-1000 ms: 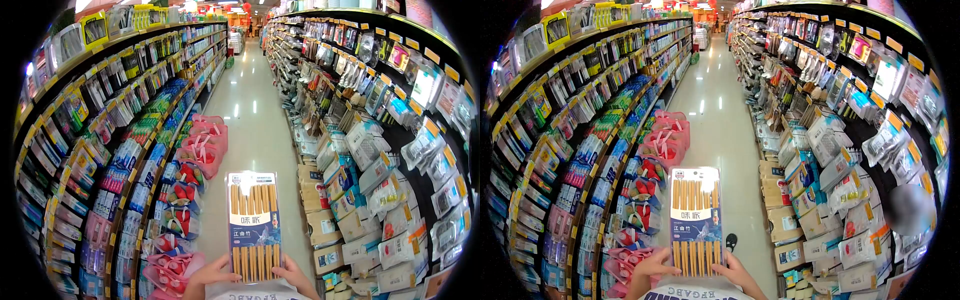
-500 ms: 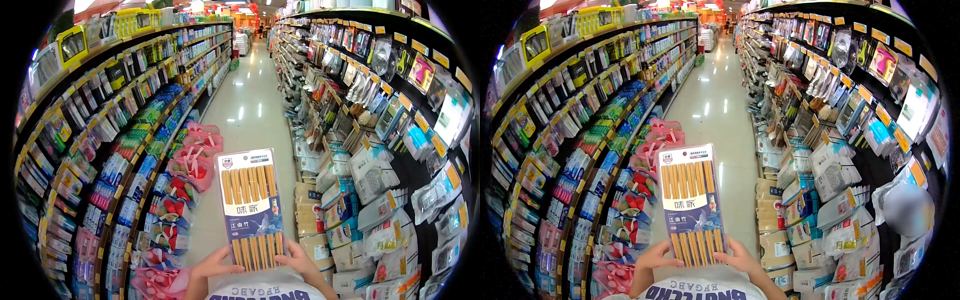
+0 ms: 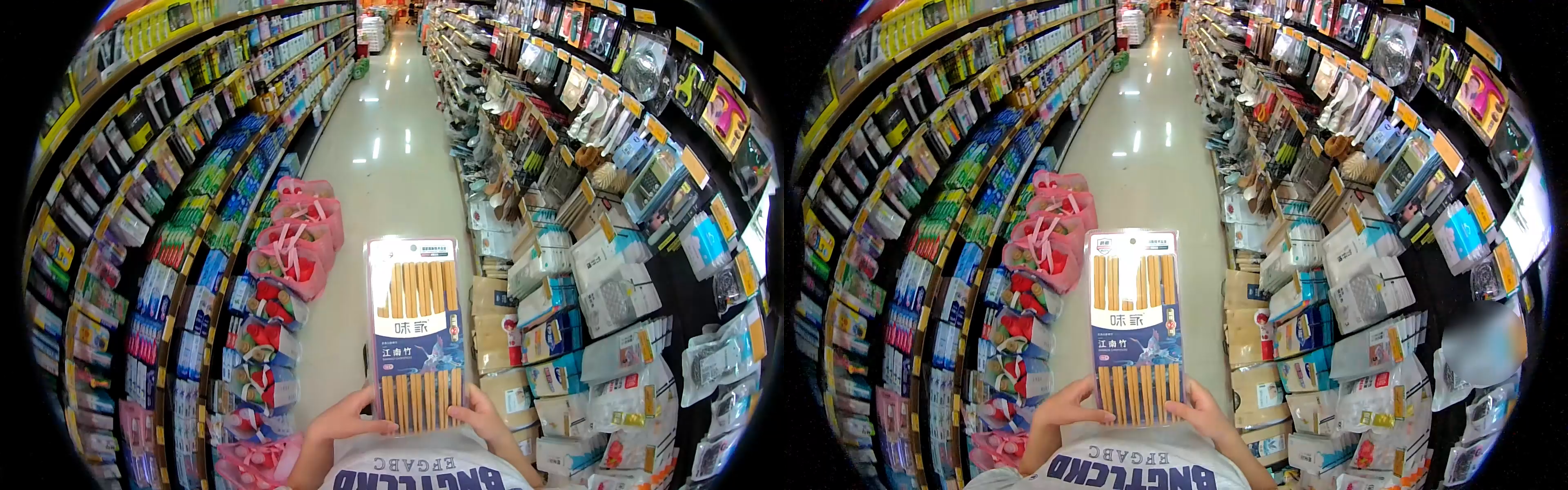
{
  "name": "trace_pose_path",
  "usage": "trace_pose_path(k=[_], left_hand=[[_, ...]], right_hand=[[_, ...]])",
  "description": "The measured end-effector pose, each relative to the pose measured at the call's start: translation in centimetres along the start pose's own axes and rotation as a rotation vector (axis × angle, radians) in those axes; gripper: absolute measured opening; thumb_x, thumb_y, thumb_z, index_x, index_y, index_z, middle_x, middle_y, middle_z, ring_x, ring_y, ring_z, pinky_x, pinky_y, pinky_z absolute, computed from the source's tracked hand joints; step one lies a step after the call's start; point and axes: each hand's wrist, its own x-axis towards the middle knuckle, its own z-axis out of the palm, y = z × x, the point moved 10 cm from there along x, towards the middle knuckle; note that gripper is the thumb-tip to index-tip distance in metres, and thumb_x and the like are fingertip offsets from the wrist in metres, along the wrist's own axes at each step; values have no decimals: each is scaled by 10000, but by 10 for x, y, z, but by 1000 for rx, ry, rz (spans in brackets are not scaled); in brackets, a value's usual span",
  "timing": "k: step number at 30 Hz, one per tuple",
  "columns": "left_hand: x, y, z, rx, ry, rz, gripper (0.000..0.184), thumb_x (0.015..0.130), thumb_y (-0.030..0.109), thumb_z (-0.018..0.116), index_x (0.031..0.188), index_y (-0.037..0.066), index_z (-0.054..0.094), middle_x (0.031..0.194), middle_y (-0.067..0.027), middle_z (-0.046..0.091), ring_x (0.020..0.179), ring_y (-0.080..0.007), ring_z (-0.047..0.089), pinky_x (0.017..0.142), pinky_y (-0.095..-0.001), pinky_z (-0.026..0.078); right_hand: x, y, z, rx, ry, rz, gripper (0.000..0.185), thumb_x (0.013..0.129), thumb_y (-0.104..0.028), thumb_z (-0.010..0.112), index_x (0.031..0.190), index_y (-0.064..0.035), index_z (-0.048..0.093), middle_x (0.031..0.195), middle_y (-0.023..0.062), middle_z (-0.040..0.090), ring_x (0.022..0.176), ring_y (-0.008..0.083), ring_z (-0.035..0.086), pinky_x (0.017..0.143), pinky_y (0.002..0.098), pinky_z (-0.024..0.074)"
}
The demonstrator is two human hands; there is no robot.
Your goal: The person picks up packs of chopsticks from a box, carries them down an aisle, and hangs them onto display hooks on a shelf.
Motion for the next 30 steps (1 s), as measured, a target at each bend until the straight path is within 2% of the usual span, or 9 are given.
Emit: trace_pose_path(k=[5,7,10,13,17,21,23,26,30], left_hand=[[44,12,-49,-35,-66,12,617,694,163,677,1202,-13,374,1138,-89,462,1059,-145,394,911,-278,304],[64,11,-77,-59,-121,-71,654,683,151,683,1222,-15,351,1172,-102,447,1087,-157,380,930,-290,290],[86,41,-128,61,-100,68,677,674,145,686,1232,-16,339,1197,-107,433,1111,-166,368,949,-300,274],[101,60,-172,104,-108,60,680,670,136,686,1233,-21,338,1210,-112,423,1129,-172,358,963,-306,260],[126,54,-215,6,-121,94,667,671,130,688,1223,-25,347,1188,-109,439,1119,-170,366,957,-302,262],[143,43,-235,-90,-132,43,654,679,136,686,1218,-25,352,1186,-111,440,1120,-169,366,956,-300,262],[153,21,-243,-64,-152,-57,651,685,148,686,1217,-22,354,1199,-113,433,1132,-170,359,959,-301,257],[171,26,-258,-55,-112,-52,655,688,160,688,1221,-18,353,1206,-110,431,1134,-174,358,961,-304,255],[202,32,-281,-67,-73,-84,658,687,168,691,1222,-17,355,1206,-115,434,1136,-185,361,964,-307,255]], right_hand=[[57,-25,1,-2,42,-57,444,761,-66,583,1158,0,396,1074,55,517,963,119,496,830,255,390],[87,-40,6,12,65,-62,463,763,-58,576,1177,3,380,1077,57,515,968,117,493,831,255,389],[129,-60,22,29,61,-69,484,772,-58,567,1201,3,352,1084,52,506,971,113,484,831,256,387],[176,-78,46,3,-46,-153,480,800,-103,564,1213,7,345,1124,55,476,1001,112,456,828,257,390],[223,-90,50,-110,-31,-230,519,796,-90,567,1238,5,312,1123,52,476,999,114,458,834,260,387],[246,-92,51,-19,12,-128,511,789,-81,573,1226,9,323,1116,52,480,1001,119,460,849,269,380],[259,-83,44,30,32,-8,491,787,-76,572,1209,12,337,1103,54,488,983,122,473,851,275,382],[288,-86,36,65,24,-76,479,785,-76,574,1196,15,345,1099,63,492,979,121,476,841,277,392],[329,-95,23,-3,-28,21,490,786,-79,573,1206,8,336,1102,70,492,987,123,474,845,278,389]])
